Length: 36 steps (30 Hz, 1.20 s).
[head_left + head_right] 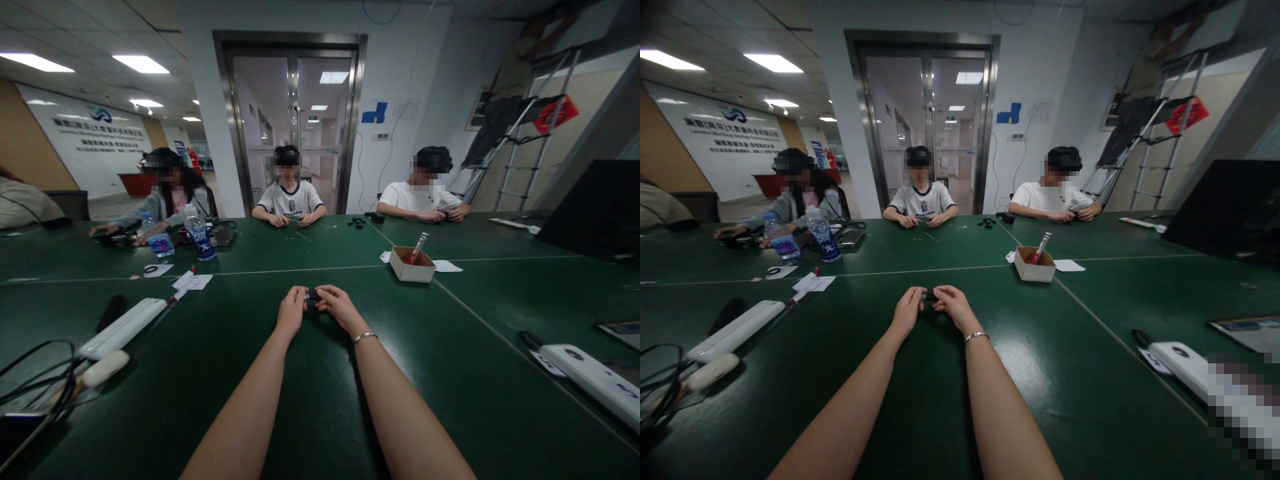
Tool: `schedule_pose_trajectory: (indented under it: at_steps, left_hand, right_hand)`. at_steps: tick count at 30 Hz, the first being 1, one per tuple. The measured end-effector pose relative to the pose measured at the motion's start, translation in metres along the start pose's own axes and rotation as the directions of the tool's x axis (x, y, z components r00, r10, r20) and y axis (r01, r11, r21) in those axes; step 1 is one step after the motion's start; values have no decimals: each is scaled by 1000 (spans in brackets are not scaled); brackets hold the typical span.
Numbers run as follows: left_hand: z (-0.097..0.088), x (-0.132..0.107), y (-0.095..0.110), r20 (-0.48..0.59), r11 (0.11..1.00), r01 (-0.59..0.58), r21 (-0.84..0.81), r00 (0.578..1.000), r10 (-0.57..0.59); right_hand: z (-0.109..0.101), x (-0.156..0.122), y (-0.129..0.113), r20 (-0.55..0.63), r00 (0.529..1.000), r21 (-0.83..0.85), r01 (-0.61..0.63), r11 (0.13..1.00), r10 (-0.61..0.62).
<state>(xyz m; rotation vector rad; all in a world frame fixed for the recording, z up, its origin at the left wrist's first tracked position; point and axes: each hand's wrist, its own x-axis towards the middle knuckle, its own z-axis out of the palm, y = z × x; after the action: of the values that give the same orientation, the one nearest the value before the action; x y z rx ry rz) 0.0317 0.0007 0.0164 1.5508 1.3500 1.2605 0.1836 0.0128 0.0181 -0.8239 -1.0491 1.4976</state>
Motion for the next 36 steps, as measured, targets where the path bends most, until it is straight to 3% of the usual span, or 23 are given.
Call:
schedule_pose_trajectory:
  at_steps: [36]
  left_hand:
    - [2,1,-3,-5,998,-32,49,999,32]
  right_hand:
    - [-1,2,2,0,1000,-16,2,1000,-2]
